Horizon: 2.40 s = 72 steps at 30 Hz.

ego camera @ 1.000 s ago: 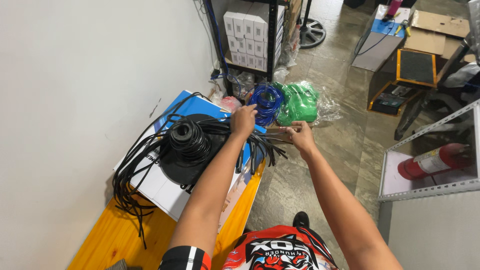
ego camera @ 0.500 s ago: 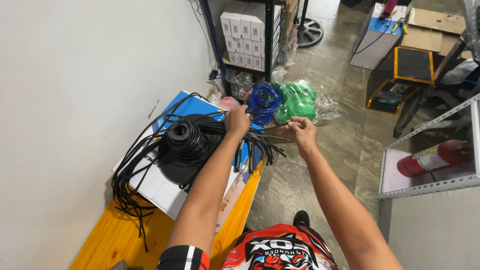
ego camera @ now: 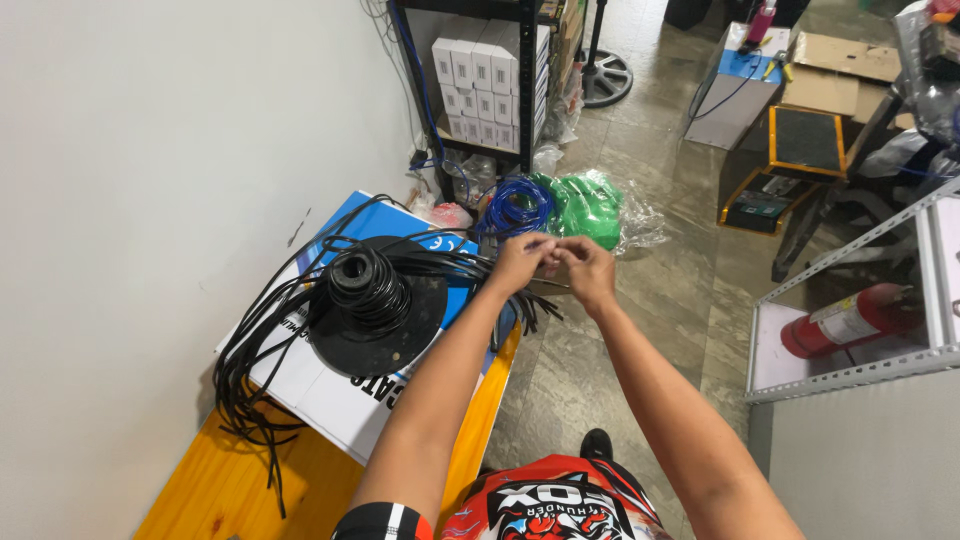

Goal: The person works at a wooden bench with a box of black cable. They pull out lengths of black cable, cut sections with pliers, and coil the cut lengths by hand, gathering the coiled pieces on the box.

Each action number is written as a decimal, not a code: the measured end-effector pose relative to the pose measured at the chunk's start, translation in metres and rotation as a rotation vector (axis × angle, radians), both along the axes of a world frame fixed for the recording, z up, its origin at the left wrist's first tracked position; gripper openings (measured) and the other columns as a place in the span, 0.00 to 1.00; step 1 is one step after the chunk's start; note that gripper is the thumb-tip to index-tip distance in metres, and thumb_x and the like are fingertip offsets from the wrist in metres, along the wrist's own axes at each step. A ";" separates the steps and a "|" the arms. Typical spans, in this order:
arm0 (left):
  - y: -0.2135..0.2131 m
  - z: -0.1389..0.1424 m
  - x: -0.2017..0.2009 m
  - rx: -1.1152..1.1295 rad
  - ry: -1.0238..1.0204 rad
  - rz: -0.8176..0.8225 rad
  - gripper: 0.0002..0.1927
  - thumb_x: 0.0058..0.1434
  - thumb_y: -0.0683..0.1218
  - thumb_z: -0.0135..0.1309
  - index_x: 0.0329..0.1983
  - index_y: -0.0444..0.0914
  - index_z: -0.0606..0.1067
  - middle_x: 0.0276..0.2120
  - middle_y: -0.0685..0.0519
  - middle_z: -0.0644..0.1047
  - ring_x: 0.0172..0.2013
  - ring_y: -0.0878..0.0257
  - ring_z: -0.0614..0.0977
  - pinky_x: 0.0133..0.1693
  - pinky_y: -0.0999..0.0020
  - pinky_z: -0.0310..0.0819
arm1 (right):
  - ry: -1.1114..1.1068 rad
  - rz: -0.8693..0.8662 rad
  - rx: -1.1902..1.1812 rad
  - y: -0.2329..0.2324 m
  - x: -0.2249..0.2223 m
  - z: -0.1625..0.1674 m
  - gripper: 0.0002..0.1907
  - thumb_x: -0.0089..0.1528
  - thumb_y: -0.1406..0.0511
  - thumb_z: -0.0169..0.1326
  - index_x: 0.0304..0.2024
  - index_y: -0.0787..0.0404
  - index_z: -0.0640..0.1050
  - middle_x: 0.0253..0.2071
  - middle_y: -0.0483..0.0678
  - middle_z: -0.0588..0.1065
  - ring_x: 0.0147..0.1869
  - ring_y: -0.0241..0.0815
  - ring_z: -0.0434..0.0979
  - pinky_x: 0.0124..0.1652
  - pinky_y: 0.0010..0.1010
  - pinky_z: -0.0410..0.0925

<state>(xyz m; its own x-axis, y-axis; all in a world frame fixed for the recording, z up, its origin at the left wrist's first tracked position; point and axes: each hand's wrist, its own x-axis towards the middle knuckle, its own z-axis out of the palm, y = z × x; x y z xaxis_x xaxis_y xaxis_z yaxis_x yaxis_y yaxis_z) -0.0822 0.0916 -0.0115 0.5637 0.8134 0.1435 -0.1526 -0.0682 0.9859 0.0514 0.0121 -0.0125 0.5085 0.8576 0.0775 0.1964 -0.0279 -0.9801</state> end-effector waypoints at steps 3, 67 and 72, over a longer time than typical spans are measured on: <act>0.004 -0.004 -0.002 -0.070 -0.013 -0.043 0.10 0.66 0.42 0.58 0.47 0.31 0.81 0.35 0.54 0.83 0.34 0.71 0.81 0.38 0.75 0.77 | -0.093 0.007 0.000 -0.005 -0.004 0.003 0.06 0.62 0.69 0.60 0.42 0.64 0.80 0.38 0.46 0.82 0.40 0.33 0.81 0.42 0.25 0.73; 0.024 -0.006 -0.017 -0.078 0.171 -0.092 0.09 0.62 0.42 0.60 0.41 0.29 0.82 0.31 0.48 0.83 0.30 0.66 0.84 0.32 0.72 0.80 | -0.596 0.345 0.209 -0.002 -0.005 0.034 0.11 0.56 0.81 0.55 0.36 0.64 0.74 0.36 0.52 0.74 0.42 0.53 0.77 0.39 0.39 0.70; 0.025 -0.004 -0.020 -0.109 0.118 -0.080 0.10 0.62 0.43 0.61 0.42 0.30 0.82 0.34 0.49 0.84 0.33 0.66 0.84 0.37 0.70 0.81 | -0.700 0.336 0.254 -0.003 -0.006 0.038 0.11 0.55 0.79 0.56 0.37 0.63 0.74 0.37 0.54 0.73 0.42 0.57 0.75 0.39 0.41 0.68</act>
<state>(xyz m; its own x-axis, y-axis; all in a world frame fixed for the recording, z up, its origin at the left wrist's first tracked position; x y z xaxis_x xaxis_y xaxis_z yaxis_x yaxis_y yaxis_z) -0.1017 0.1167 -0.0154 0.6351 0.7723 -0.0138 -0.0359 0.0474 0.9982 0.0452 0.0092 0.0254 -0.0113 0.8691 0.4945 0.7236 0.3484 -0.5959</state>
